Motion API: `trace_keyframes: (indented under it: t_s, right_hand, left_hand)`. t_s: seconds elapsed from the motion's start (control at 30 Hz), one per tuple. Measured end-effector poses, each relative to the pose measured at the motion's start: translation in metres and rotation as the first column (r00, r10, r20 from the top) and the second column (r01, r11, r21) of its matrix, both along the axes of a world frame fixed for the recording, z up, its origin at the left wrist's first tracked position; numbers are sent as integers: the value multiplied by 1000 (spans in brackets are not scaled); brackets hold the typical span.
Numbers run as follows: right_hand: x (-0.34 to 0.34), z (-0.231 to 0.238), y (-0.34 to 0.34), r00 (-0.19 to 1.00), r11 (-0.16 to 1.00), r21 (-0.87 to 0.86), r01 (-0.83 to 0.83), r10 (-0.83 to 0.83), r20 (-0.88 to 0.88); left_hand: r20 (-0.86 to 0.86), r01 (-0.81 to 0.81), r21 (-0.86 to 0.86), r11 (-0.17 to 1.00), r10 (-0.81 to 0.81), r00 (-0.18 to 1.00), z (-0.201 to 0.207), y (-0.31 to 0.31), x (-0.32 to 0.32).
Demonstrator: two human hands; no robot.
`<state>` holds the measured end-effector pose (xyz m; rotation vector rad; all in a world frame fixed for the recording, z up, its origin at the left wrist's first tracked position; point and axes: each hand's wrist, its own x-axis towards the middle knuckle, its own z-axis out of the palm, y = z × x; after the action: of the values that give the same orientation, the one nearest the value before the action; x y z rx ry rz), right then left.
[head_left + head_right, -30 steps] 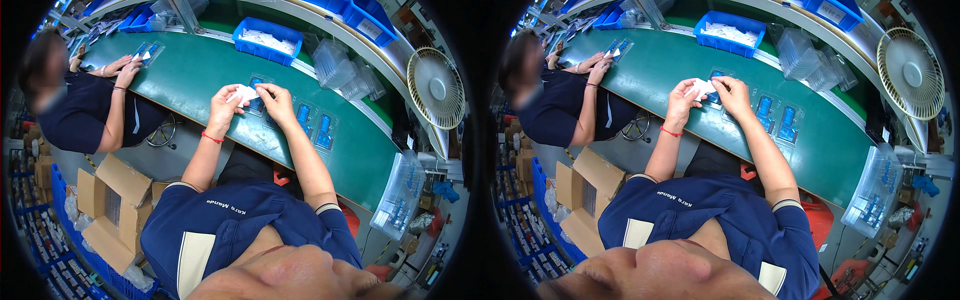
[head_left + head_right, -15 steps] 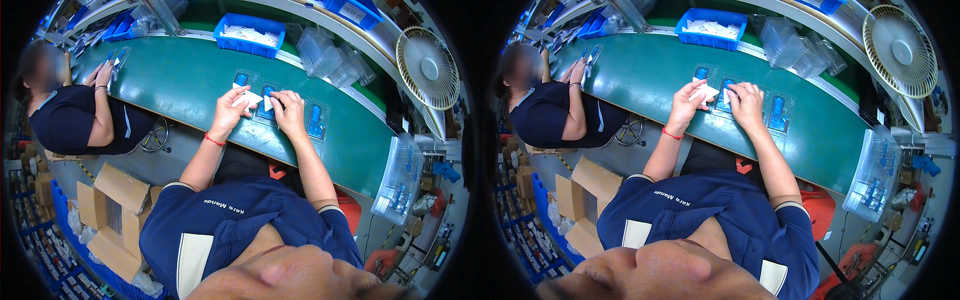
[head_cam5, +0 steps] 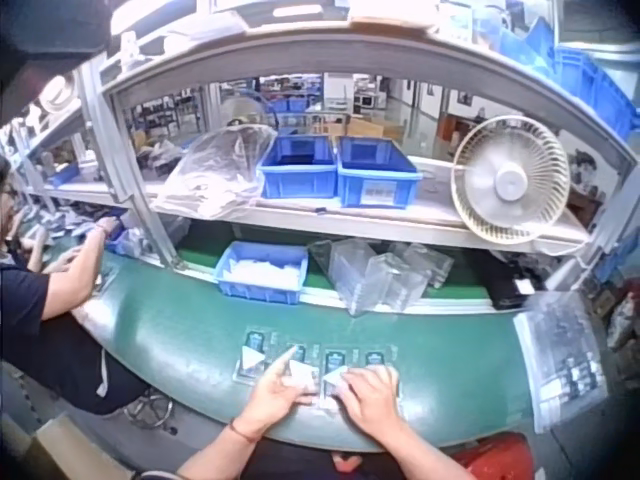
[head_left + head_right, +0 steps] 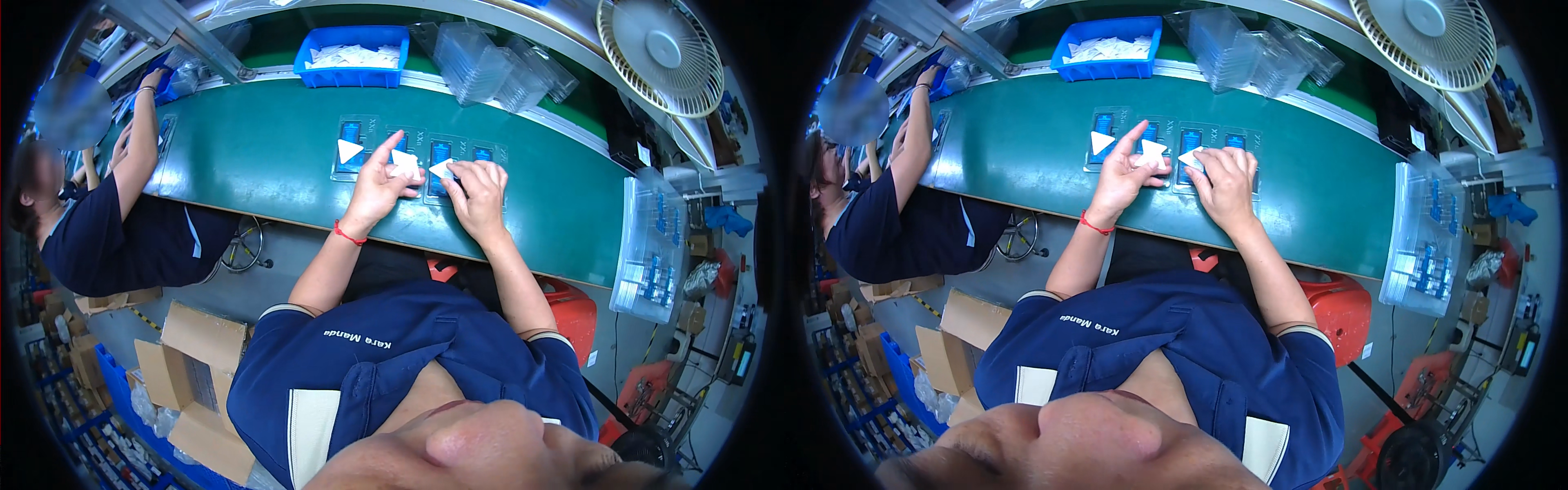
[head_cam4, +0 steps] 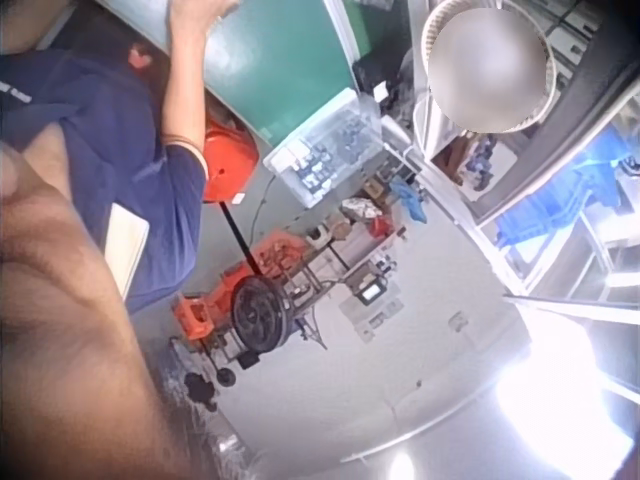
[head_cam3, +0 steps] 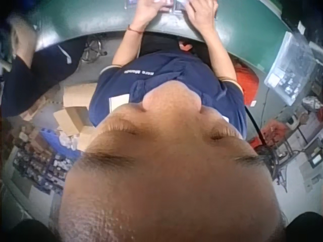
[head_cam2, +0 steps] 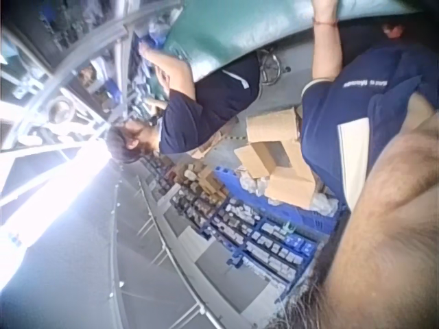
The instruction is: The person assembles small blue electronic components into clear plastic packaging trays. They pick up the components and white triangular inserts from bins, place them into the trays, and then stack the filled trays on the table.
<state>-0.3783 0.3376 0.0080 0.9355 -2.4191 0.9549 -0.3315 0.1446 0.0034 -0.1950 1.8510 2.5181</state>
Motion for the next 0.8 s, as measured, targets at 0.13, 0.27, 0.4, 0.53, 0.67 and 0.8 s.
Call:
trace_keyframes:
  t_s: [0.13, 0.27, 0.4, 0.53, 0.67, 0.8]
  right_hand:
    - [-2, -2, 1, 871, 918, -398, -7, 201, 448]
    - [-12, -7, 28, 880, 934, -323, 149, 24, 475]
    - [-23, -22, 59, 957, 971, 43, 234, -238, 163]
    - [-18, -16, 57, 981, 990, 50, 129, -135, 141]
    - [-10, -3, 51, 981, 931, 337, -140, 86, 171]
    - [0, -19, 10, 987, 870, 470, -149, 99, 129]
  left_hand:
    - [1, 194, -73, 978, -194, 981, 0, 28, -1]
    - [-196, -131, -567, 813, 21, 980, 0, 30, 4]
    - [-447, -453, -889, 61, 89, 890, -9, 0, 0]
    - [-258, -253, -966, -48, 167, 952, -18, 2, 3]
    - [-179, -179, -984, -16, 138, 974, -23, 4, 9]
    - [-183, -176, -982, -66, 125, 975, -27, -21, 8]
